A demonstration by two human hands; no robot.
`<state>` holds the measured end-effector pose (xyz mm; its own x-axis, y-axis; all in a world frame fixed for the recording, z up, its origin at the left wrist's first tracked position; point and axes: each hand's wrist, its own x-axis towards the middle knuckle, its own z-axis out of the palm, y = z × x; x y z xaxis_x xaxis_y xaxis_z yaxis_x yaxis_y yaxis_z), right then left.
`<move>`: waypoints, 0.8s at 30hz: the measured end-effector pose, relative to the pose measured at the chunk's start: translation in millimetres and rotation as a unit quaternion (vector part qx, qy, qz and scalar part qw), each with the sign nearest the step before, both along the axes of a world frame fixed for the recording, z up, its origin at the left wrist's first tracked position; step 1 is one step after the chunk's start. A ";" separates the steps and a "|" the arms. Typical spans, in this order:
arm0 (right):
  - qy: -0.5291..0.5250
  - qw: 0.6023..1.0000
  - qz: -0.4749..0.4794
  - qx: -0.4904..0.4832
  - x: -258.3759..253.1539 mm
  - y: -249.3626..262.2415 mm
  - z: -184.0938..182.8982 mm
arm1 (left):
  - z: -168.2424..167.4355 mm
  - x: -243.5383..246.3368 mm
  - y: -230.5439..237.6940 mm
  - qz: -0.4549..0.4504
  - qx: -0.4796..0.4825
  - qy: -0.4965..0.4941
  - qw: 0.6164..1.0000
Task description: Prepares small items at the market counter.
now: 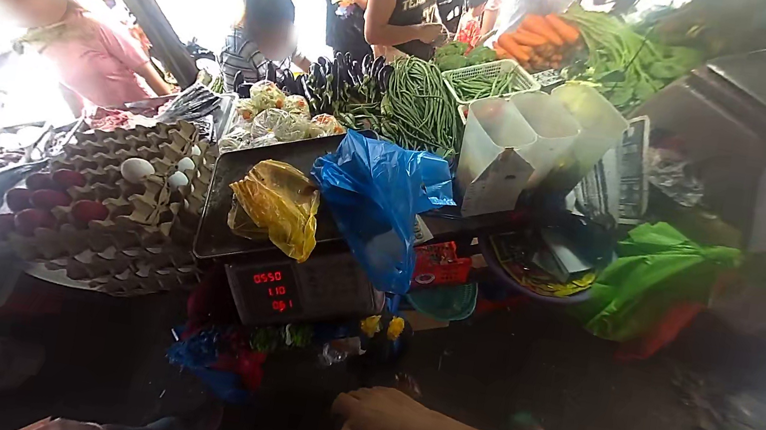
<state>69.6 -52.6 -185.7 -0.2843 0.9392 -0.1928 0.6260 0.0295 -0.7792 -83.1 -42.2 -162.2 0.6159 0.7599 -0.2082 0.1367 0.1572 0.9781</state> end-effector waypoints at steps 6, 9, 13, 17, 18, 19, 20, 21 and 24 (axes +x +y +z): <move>0.106 0.994 -0.007 0.031 18.3 11.3 -5.0 | -13.6 12.4 14.6 0.007 0.174 0.085 0.981; 0.083 0.995 -0.035 0.037 25.2 16.8 0.2 | 1.4 22.5 23.0 -0.032 0.182 0.112 0.976; 0.030 0.997 -0.063 0.022 34.5 34.4 5.2 | 17.7 44.7 33.1 -0.024 0.141 0.155 0.978; 0.006 0.994 -0.086 0.062 38.6 39.3 13.9 | 21.6 57.3 42.8 0.010 0.079 0.111 0.991; -0.006 0.991 -0.103 0.087 38.6 39.6 12.1 | 24.1 60.0 45.0 0.007 0.070 0.097 0.993; -0.007 0.988 -0.115 0.103 40.7 39.4 12.1 | 24.6 62.0 47.5 0.000 0.068 0.087 0.994; 0.001 0.986 -0.122 0.114 44.5 38.8 12.2 | 24.5 64.3 50.1 -0.009 0.073 0.079 0.994; 0.013 0.984 -0.126 0.125 49.7 37.7 13.0 | 23.6 67.6 52.4 -0.017 0.088 0.071 0.993; 0.047 0.967 -0.141 0.207 64.8 30.3 8.4 | 13.2 78.2 56.6 -0.045 0.154 0.024 0.987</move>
<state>134.4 -22.3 -177.3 -0.0026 0.9728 0.2314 0.5815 0.1898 -0.7911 -5.0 14.4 -149.0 0.6791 0.7340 -0.0076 0.1843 -0.1605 0.9697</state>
